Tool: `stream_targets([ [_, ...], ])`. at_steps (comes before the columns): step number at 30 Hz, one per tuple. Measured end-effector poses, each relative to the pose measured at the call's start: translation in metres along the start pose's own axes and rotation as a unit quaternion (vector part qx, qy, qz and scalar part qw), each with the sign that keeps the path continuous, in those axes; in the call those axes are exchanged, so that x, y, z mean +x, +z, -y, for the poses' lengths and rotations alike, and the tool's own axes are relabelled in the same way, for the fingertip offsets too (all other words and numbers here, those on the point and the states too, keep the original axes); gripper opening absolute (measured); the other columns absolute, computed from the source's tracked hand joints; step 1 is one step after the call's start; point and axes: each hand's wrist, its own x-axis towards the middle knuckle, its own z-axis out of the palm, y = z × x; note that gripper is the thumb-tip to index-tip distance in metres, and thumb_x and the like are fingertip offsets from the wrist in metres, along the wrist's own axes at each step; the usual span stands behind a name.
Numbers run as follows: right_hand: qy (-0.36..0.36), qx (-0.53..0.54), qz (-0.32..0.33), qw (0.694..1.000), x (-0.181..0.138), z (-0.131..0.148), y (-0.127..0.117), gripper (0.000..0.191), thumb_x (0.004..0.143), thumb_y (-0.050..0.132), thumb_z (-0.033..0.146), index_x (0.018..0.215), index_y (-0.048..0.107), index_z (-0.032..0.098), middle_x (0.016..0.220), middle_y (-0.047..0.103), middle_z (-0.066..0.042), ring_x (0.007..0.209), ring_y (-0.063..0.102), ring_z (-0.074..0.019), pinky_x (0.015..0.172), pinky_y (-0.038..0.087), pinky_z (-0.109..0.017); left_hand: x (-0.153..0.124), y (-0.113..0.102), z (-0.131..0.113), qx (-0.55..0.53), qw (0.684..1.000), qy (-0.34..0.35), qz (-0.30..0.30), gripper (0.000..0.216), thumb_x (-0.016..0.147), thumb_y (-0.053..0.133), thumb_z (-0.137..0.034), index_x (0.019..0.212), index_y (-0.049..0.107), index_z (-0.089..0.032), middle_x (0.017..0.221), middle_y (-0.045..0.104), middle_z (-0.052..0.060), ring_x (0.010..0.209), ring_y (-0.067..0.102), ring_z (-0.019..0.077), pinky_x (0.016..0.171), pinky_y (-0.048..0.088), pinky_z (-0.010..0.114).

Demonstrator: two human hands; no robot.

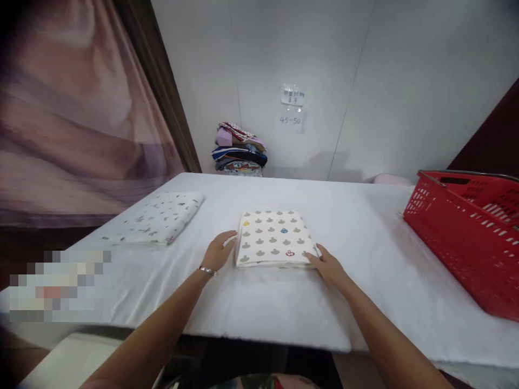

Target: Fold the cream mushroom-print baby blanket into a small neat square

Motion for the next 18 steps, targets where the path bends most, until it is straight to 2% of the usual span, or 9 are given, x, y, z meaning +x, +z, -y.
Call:
stream_targets([
  [3, -0.039, -0.078, -0.077, 0.993, -0.003, 0.001, 0.001, 0.066, 0.08, 0.043, 0.057, 0.135, 0.038, 0.021, 0.096, 0.064, -0.008, 0.08, 0.06, -0.0219, 0.072, 0.048, -0.037, -0.029, -0.001, -0.026, -0.054, 0.999, 0.005, -0.001, 0.025, 0.082, 0.051, -0.037, 0.099, 0.064, -0.023, 0.108, 0.064, 0.003, 0.104, 0.056, 0.0183, 0.094, 0.045, 0.038],
  [6, -0.165, -0.114, -0.145, 0.969, -0.004, 0.003, 0.008, 0.054, 0.083, 0.043, 0.052, 0.129, 0.046, 0.025, 0.125, 0.051, -0.008, 0.11, 0.05, -0.0251, 0.086, 0.046, -0.039, -0.05, 0.0, -0.038, -0.057, 0.998, 0.036, 0.013, 0.03, 0.076, 0.061, -0.035, 0.105, 0.062, -0.024, 0.118, 0.059, 0.004, 0.111, 0.051, 0.0202, 0.098, 0.042, 0.041],
  [8, -0.247, -0.121, -0.149, 0.95, -0.007, 0.003, 0.017, 0.047, 0.083, 0.045, 0.048, 0.124, 0.051, 0.026, 0.132, 0.046, -0.006, 0.12, 0.042, -0.0247, 0.095, 0.041, -0.041, -0.058, 0.003, -0.038, -0.05, 0.997, 0.052, 0.021, 0.034, 0.073, 0.063, -0.029, 0.107, 0.06, -0.024, 0.123, 0.055, 0.005, 0.114, 0.048, 0.0214, 0.099, 0.04, 0.042],
  [10, -0.294, -0.128, -0.143, 0.936, -0.008, 0.001, 0.026, 0.042, 0.082, 0.048, 0.044, 0.12, 0.055, 0.026, 0.131, 0.047, -0.006, 0.121, 0.041, -0.0245, 0.101, 0.037, -0.043, -0.062, 0.007, -0.034, -0.049, 0.998, 0.043, 0.018, 0.036, 0.073, 0.061, -0.022, 0.109, 0.059, -0.024, 0.125, 0.052, 0.006, 0.116, 0.047, 0.0213, 0.1, 0.04, 0.042],
  [14, -0.32, -0.119, -0.168, 0.925, -0.005, -0.012, 0.039, 0.04, 0.082, 0.049, 0.035, 0.119, 0.055, 0.023, 0.13, 0.047, -0.007, 0.121, 0.042, -0.0239, 0.104, 0.033, -0.043, -0.064, 0.012, -0.028, -0.052, 0.999, 0.002, -0.007, 0.04, 0.072, 0.058, -0.017, 0.112, 0.056, -0.023, 0.124, 0.051, 0.005, 0.116, 0.046, 0.0203, 0.1, 0.04, 0.04],
  [18, -0.318, -0.107, -0.184, 0.924, 0.001, -0.024, 0.044, 0.044, 0.082, 0.046, 0.031, 0.124, 0.051, 0.021, 0.134, 0.043, -0.008, 0.125, 0.037, -0.023, 0.105, 0.032, -0.042, -0.066, 0.012, -0.03, -0.064, 0.996, -0.045, -0.036, 0.033, 0.068, 0.057, -0.015, 0.1, 0.056, -0.022, 0.107, 0.057, 0.004, 0.103, 0.051, 0.0199, 0.091, 0.045, 0.038],
])
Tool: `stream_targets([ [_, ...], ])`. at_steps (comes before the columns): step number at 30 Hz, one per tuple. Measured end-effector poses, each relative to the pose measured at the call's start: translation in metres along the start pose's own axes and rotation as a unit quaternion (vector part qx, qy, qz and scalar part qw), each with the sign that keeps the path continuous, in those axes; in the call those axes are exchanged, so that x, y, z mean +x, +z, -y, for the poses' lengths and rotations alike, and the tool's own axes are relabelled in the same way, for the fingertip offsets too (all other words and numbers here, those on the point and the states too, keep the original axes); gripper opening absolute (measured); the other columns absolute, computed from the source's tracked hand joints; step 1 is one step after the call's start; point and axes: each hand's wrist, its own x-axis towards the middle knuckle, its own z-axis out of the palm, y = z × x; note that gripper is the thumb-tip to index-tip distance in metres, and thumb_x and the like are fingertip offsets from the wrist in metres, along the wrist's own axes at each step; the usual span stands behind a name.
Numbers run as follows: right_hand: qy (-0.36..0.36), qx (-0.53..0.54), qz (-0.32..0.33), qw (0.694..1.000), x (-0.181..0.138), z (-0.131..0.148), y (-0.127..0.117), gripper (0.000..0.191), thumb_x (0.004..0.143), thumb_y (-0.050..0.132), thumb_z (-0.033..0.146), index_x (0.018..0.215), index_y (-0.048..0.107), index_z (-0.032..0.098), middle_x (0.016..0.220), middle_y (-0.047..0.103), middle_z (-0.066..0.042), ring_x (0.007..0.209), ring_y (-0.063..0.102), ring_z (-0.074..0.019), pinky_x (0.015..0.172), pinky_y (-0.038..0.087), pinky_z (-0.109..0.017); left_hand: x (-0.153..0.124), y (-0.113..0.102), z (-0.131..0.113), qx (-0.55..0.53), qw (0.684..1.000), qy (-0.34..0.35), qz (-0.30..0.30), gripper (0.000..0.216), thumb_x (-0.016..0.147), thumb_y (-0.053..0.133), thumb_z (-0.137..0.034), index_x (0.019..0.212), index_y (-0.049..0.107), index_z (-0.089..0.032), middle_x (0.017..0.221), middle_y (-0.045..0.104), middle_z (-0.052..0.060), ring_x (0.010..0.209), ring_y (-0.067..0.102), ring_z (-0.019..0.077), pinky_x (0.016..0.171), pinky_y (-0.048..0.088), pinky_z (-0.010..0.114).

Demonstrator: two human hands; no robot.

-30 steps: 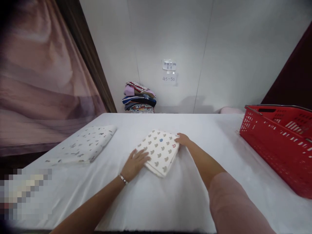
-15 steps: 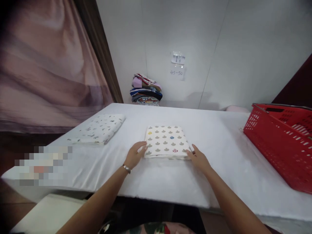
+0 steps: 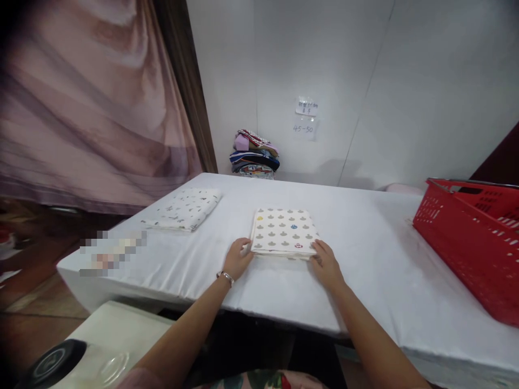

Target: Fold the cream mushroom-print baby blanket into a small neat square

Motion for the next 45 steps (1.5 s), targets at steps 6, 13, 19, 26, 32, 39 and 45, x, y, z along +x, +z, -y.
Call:
stream_targets([
  [6, 0.043, -0.013, 0.015, 0.999, -0.001, -0.002, 0.002, 0.048, 0.081, 0.047, 0.031, 0.127, 0.047, 0.023, 0.141, 0.035, -0.006, 0.128, 0.033, -0.0228, 0.106, 0.032, -0.041, -0.004, -0.004, -0.01, -0.037, 0.999, -0.024, -0.006, 0.006, 0.078, 0.05, -0.023, 0.077, 0.055, -0.021, 0.094, 0.056, 0.003, 0.091, 0.052, 0.0176, 0.081, 0.045, 0.034],
  [13, 0.049, -0.027, 0.031, 0.998, -0.001, -0.002, 0.003, 0.045, 0.082, 0.045, 0.032, 0.125, 0.049, 0.022, 0.141, 0.035, -0.006, 0.127, 0.036, -0.0216, 0.103, 0.036, -0.038, 0.008, 0.01, -0.02, -0.032, 0.994, -0.096, -0.038, 0.026, 0.072, 0.061, -0.04, 0.06, 0.052, -0.019, 0.09, 0.056, 0.004, 0.09, 0.052, 0.0195, 0.084, 0.042, 0.036],
  [19, 0.043, -0.04, 0.041, 0.997, -0.001, 0.002, 0.0, 0.042, 0.082, 0.044, 0.032, 0.122, 0.052, 0.022, 0.139, 0.038, -0.006, 0.126, 0.036, -0.0215, 0.103, 0.036, -0.039, 0.021, 0.024, -0.005, -0.029, 0.987, -0.143, -0.071, 0.023, 0.069, 0.059, -0.028, 0.05, 0.049, -0.02, 0.083, 0.058, 0.004, 0.084, 0.055, 0.0189, 0.083, 0.043, 0.035],
  [26, 0.038, -0.036, 0.032, 0.998, 0.0, 0.004, 0.0, 0.041, 0.081, 0.045, 0.031, 0.121, 0.053, 0.022, 0.138, 0.039, -0.007, 0.126, 0.037, -0.0226, 0.104, 0.035, -0.041, 0.016, 0.027, 0.002, -0.039, 0.988, -0.128, -0.076, 0.028, 0.069, 0.058, -0.03, 0.047, 0.045, -0.02, 0.086, 0.06, 0.005, 0.086, 0.056, 0.0191, 0.084, 0.043, 0.035],
  [32, -0.034, -0.036, -0.015, 0.999, 0.001, 0.007, -0.004, 0.039, 0.081, 0.049, 0.034, 0.117, 0.056, 0.022, 0.134, 0.044, -0.008, 0.128, 0.033, -0.0264, 0.105, 0.03, -0.047, 0.015, 0.021, -0.006, -0.089, 0.984, -0.137, -0.074, 0.033, 0.073, 0.057, -0.036, 0.047, 0.046, -0.019, 0.093, 0.059, 0.005, 0.091, 0.056, 0.0181, 0.085, 0.043, 0.035],
  [39, -0.117, -0.031, -0.005, 0.993, 0.015, 0.048, 0.01, 0.029, 0.087, 0.044, 0.032, 0.109, 0.062, 0.023, 0.119, 0.058, -0.006, 0.123, 0.039, -0.0252, 0.102, 0.03, -0.047, 0.005, 0.021, -0.007, -0.116, 0.979, -0.148, -0.084, 0.028, 0.07, 0.063, -0.041, 0.086, 0.06, -0.018, 0.106, 0.058, 0.007, 0.098, 0.056, 0.0204, 0.084, 0.047, 0.036],
  [45, -0.177, -0.026, 0.074, 0.981, 0.038, 0.084, 0.027, 0.024, 0.089, 0.044, 0.029, 0.1, 0.065, 0.025, 0.105, 0.065, -0.004, 0.108, 0.049, -0.0223, 0.095, 0.033, -0.042, -0.006, 0.02, -0.008, -0.079, 0.995, -0.033, -0.044, 0.039, 0.068, 0.067, -0.026, 0.106, 0.06, -0.023, 0.116, 0.053, 0.007, 0.11, 0.051, 0.0219, 0.095, 0.043, 0.041],
])
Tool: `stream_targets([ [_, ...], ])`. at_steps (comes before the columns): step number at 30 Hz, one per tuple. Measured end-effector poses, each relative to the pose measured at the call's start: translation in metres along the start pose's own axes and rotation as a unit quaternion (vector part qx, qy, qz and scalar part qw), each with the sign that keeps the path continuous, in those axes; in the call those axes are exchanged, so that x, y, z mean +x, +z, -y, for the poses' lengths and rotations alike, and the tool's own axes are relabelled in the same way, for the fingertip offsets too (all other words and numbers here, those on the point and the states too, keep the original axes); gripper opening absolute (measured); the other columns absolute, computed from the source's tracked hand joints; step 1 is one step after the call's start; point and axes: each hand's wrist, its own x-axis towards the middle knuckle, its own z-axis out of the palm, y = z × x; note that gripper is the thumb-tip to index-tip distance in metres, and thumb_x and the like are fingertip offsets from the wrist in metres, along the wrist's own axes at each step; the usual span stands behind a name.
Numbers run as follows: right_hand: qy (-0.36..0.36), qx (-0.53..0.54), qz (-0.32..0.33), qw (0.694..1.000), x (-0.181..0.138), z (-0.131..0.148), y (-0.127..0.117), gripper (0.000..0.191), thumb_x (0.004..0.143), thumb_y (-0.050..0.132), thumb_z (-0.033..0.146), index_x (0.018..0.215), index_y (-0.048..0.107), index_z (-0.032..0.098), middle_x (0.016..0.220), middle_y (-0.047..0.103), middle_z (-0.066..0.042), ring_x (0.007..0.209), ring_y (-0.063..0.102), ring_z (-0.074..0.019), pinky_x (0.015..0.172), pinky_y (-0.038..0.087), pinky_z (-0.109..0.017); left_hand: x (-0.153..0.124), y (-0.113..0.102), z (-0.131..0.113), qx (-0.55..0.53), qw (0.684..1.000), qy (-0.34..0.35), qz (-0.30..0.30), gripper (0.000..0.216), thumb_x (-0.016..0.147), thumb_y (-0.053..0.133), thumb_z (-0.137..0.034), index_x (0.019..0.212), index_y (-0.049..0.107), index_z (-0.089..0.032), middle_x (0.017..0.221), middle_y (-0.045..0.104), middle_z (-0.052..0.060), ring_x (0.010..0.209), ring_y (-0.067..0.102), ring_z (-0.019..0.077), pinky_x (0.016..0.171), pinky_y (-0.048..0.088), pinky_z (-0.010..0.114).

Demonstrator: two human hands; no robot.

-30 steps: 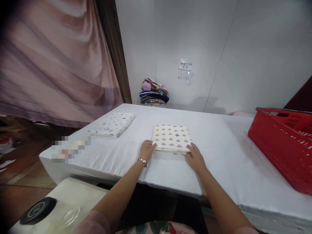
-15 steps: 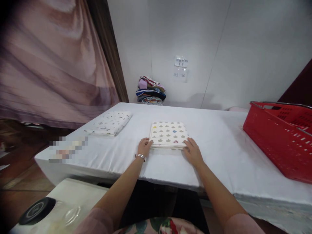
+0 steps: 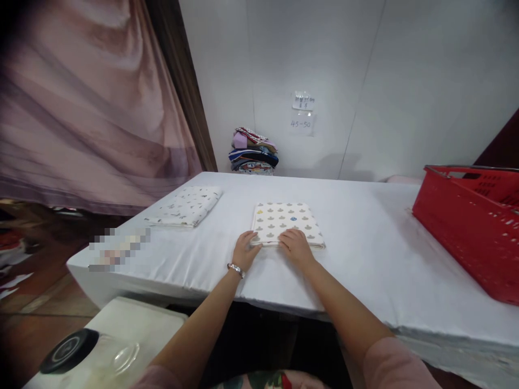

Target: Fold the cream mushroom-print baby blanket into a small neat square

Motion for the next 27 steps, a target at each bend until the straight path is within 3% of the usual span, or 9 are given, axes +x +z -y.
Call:
stream_targets([
  [5, 0.011, 0.024, 0.0, 1.0, 0.008, -0.001, 0.006, 0.025, 0.089, 0.042, 0.027, 0.09, 0.067, 0.023, 0.094, 0.066, -0.004, 0.091, 0.054, -0.0198, 0.085, 0.038, -0.037, 0.0, 0.005, 0.008, -0.007, 1.0, -0.016, 0.006, 0.023, 0.071, 0.063, -0.022, 0.094, 0.066, -0.022, 0.116, 0.051, 0.007, 0.108, 0.052, 0.0219, 0.086, 0.05, 0.037],
  [8, 0.012, 0.036, -0.024, 0.999, 0.004, 0.001, 0.007, 0.027, 0.09, 0.04, 0.026, 0.092, 0.066, 0.022, 0.095, 0.065, -0.005, 0.091, 0.054, -0.0197, 0.083, 0.039, -0.036, 0.001, 0.008, 0.01, -0.029, 0.999, -0.032, 0.007, 0.02, 0.072, 0.062, -0.021, 0.091, 0.067, -0.022, 0.118, 0.049, 0.007, 0.107, 0.052, 0.0216, 0.081, 0.053, 0.035],
  [11, -0.005, 0.028, -0.026, 0.999, -0.003, 0.004, 0.007, 0.028, 0.091, 0.039, 0.026, 0.094, 0.066, 0.021, 0.096, 0.064, -0.006, 0.092, 0.053, -0.0204, 0.083, 0.039, -0.036, 0.001, 0.008, 0.01, -0.026, 0.999, -0.036, 0.004, 0.015, 0.075, 0.059, -0.021, 0.088, 0.068, -0.021, 0.118, 0.049, 0.007, 0.107, 0.052, 0.0211, 0.085, 0.051, 0.036],
  [18, -0.021, -0.007, -0.004, 1.0, -0.007, 0.005, 0.008, 0.025, 0.09, 0.042, 0.027, 0.101, 0.064, 0.022, 0.103, 0.062, -0.007, 0.096, 0.052, -0.022, 0.083, 0.04, -0.037, -0.001, 0.004, 0.003, 0.008, 1.0, 0.007, -0.005, 0.016, 0.078, 0.055, -0.022, 0.089, 0.067, -0.022, 0.119, 0.05, 0.006, 0.104, 0.052, 0.0197, 0.09, 0.048, 0.039],
  [23, -0.023, -0.018, 0.007, 1.0, -0.003, 0.004, 0.007, 0.027, 0.091, 0.04, 0.026, 0.099, 0.065, 0.021, 0.1, 0.063, -0.007, 0.093, 0.053, -0.0216, 0.081, 0.041, -0.037, -0.005, -0.006, -0.003, 0.081, 0.994, 0.064, 0.043, 0.033, 0.07, 0.063, -0.018, 0.102, 0.063, -0.024, 0.13, 0.043, 0.006, 0.108, 0.049, 0.021, 0.091, 0.048, 0.038],
  [27, -0.015, -0.007, -0.004, 1.0, -0.003, 0.002, 0.01, 0.026, 0.091, 0.04, 0.025, 0.097, 0.065, 0.021, 0.099, 0.063, -0.007, 0.093, 0.053, -0.021, 0.081, 0.041, -0.036, -0.004, -0.017, -0.007, 0.156, 0.98, 0.1, 0.067, 0.027, 0.077, 0.056, -0.018, 0.103, 0.063, -0.026, 0.13, 0.044, 0.003, 0.102, 0.052, 0.0179, 0.086, 0.05, 0.034],
])
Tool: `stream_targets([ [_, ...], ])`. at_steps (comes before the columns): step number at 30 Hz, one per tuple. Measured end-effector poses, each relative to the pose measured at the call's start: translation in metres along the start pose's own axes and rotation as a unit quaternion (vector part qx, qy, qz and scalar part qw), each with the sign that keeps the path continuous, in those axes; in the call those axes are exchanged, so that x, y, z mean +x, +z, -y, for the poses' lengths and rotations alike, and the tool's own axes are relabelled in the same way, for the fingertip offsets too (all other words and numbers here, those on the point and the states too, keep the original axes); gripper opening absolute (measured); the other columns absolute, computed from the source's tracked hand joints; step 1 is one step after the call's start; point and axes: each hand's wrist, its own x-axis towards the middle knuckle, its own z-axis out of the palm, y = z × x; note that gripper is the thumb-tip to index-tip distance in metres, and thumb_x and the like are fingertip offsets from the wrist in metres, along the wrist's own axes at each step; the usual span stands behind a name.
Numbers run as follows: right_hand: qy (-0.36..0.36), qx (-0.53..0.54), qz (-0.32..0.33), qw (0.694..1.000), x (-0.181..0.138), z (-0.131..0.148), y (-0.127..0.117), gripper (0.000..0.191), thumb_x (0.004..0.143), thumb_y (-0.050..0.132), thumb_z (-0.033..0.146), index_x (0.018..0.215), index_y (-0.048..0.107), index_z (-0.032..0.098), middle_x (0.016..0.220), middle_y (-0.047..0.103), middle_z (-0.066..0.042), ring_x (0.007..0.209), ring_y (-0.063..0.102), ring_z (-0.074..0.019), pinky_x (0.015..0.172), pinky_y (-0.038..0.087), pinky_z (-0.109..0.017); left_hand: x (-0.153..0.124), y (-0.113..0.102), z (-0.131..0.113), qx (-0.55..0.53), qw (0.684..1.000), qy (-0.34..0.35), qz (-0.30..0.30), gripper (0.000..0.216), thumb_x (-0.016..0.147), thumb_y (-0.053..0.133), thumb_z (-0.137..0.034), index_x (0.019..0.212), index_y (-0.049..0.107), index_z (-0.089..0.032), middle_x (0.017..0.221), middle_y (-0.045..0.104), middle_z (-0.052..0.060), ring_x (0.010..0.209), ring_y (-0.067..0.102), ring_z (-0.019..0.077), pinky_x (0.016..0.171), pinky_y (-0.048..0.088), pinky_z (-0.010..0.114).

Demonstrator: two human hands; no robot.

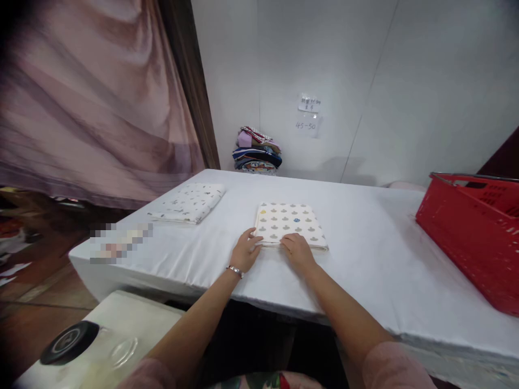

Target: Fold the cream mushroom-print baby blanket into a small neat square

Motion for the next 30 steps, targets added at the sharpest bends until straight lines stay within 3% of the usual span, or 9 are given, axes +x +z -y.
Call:
stream_targets([
  [4, 0.014, 0.012, -0.006, 1.0, 0.0, -0.001, 0.002, 0.024, 0.09, 0.042, 0.026, 0.096, 0.065, 0.021, 0.099, 0.064, -0.006, 0.092, 0.053, -0.02, 0.081, 0.041, -0.035, 0.005, -0.009, 0.001, 0.083, 0.995, 0.038, 0.043, 0.023, 0.086, 0.046, -0.025, 0.103, 0.062, -0.026, 0.127, 0.048, 0.001, 0.091, 0.058, 0.0134, 0.076, 0.051, 0.027],
  [10, 0.018, 0.025, -0.016, 0.999, 0.003, 0.002, 0.002, 0.024, 0.091, 0.041, 0.026, 0.096, 0.063, 0.021, 0.098, 0.064, -0.005, 0.092, 0.054, -0.02, 0.081, 0.042, -0.035, 0.022, -0.022, 0.0, 0.179, 0.965, 0.141, 0.131, 0.028, 0.087, 0.046, -0.024, 0.114, 0.055, -0.027, 0.127, 0.051, 0.001, 0.093, 0.059, 0.0148, 0.07, 0.049, 0.025],
  [15, 0.005, 0.0, -0.059, 0.998, 0.001, 0.005, 0.008, 0.026, 0.092, 0.039, 0.025, 0.101, 0.063, 0.019, 0.101, 0.063, -0.007, 0.094, 0.052, -0.0203, 0.082, 0.041, -0.036, 0.032, -0.024, 0.005, 0.223, 0.957, 0.151, 0.107, 0.031, 0.09, 0.038, -0.019, 0.113, 0.057, -0.028, 0.125, 0.054, 0.001, 0.097, 0.056, 0.0167, 0.069, 0.048, 0.027],
  [19, -0.008, -0.033, -0.026, 0.999, -0.001, 0.007, 0.014, 0.026, 0.091, 0.04, 0.023, 0.099, 0.064, 0.02, 0.102, 0.063, -0.007, 0.095, 0.052, -0.0206, 0.082, 0.04, -0.036, 0.023, -0.016, 0.016, 0.224, 0.955, 0.138, 0.138, 0.033, 0.088, 0.04, -0.015, 0.113, 0.057, -0.029, 0.125, 0.053, 0.001, 0.093, 0.055, 0.0168, 0.068, 0.048, 0.028],
  [25, -0.002, -0.04, 0.002, 0.999, -0.001, 0.009, 0.012, 0.025, 0.091, 0.04, 0.02, 0.1, 0.064, 0.02, 0.103, 0.062, -0.007, 0.096, 0.051, -0.0209, 0.083, 0.039, -0.038, 0.01, -0.014, 0.015, 0.199, 0.965, 0.104, 0.136, 0.036, 0.086, 0.04, -0.014, 0.116, 0.055, -0.028, 0.125, 0.051, 0.002, 0.094, 0.055, 0.0165, 0.069, 0.048, 0.028],
  [30, 0.002, -0.038, 0.001, 0.999, -0.002, 0.007, 0.015, 0.024, 0.09, 0.042, 0.021, 0.101, 0.063, 0.02, 0.103, 0.062, -0.008, 0.096, 0.051, -0.0211, 0.083, 0.039, -0.039, 0.01, -0.02, 0.002, 0.191, 0.963, 0.165, 0.091, 0.032, 0.083, 0.05, -0.026, 0.115, 0.055, -0.023, 0.122, 0.053, 0.008, 0.107, 0.047, 0.0233, 0.086, 0.042, 0.038],
])
